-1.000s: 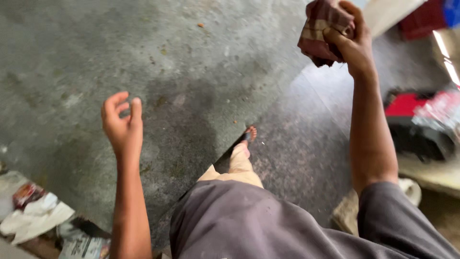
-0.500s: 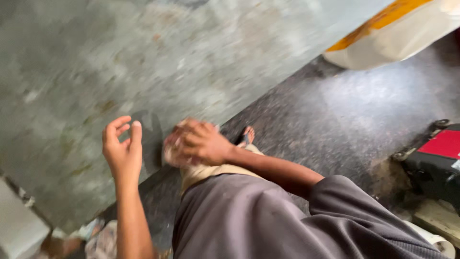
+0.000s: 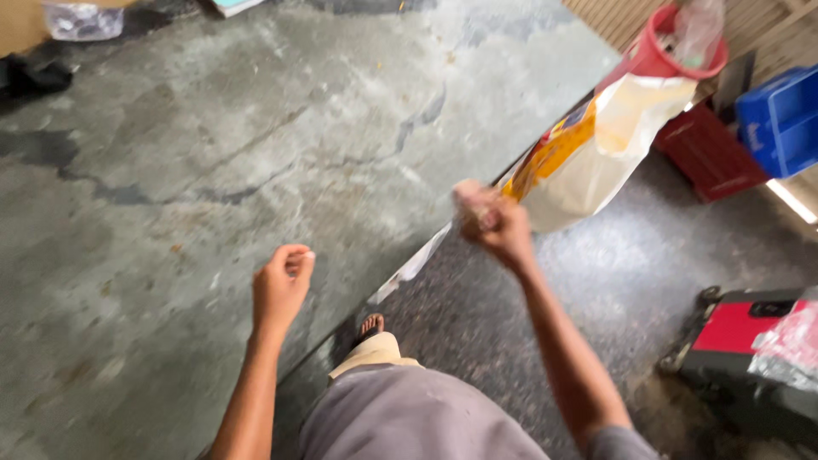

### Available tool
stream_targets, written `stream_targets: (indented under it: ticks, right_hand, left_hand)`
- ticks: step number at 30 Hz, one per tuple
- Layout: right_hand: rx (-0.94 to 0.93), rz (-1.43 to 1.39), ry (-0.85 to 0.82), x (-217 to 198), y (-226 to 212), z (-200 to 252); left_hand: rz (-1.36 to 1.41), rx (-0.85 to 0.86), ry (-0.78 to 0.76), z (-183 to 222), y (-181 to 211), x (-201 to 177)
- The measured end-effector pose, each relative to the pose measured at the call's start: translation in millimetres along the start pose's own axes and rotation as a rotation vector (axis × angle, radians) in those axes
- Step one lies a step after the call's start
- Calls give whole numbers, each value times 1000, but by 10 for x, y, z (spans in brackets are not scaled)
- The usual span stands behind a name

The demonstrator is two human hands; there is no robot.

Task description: The person places metal trays onto a large oven, gathers plastic wrapping and dough from a floor area, wipes down a stone countertop by hand with a cloth, and scrapes debris from the surface using a long blade.

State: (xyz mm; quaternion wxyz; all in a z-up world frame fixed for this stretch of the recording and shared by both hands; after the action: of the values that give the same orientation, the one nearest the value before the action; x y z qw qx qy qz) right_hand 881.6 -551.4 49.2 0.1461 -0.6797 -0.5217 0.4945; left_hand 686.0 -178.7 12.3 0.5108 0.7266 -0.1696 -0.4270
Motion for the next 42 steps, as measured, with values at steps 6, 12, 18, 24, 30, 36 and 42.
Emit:
stream_targets:
  ticks: [6, 12, 18, 24, 30, 36, 42]
  right_hand:
    - [120, 281, -272, 702, 93, -439]
    - [-96, 424, -298, 971, 155, -865]
    - [-607, 274, -408, 1761, -272, -935]
    - [-820, -20, -706, 2545, 15, -1666]
    - [-661, 407, -508, 2945, 2287, -4376]
    - [-693, 798, -164, 2502, 3788, -5609]
    - [-693, 286, -415, 2097, 2827, -4023]
  left_hand:
    - [23, 123, -89, -778, 352, 1171]
    - [9, 155, 82, -1350, 241, 1404]
    - [-24, -78, 250, -1588, 21, 1187]
    - [-157, -110, 583, -1421, 168, 1281]
    - [-456, -64, 697, -1316, 359, 2051]
    - [-901, -170, 601, -1378, 310, 2332]
    - [-1036, -214, 549, -1360, 228, 2355]
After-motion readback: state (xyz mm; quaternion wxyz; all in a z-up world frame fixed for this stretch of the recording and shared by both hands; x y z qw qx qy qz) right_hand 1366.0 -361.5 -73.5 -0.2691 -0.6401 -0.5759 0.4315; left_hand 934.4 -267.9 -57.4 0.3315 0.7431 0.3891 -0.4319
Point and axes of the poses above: each hand's wrist, its own z-axis away from the middle knuckle, its own x-axis out of the palm, y = z × x, the point moved 9 cm from there along -z, towards the middle knuckle, and after that the axes turned 6 degrees about y, right-handed, at the moved point
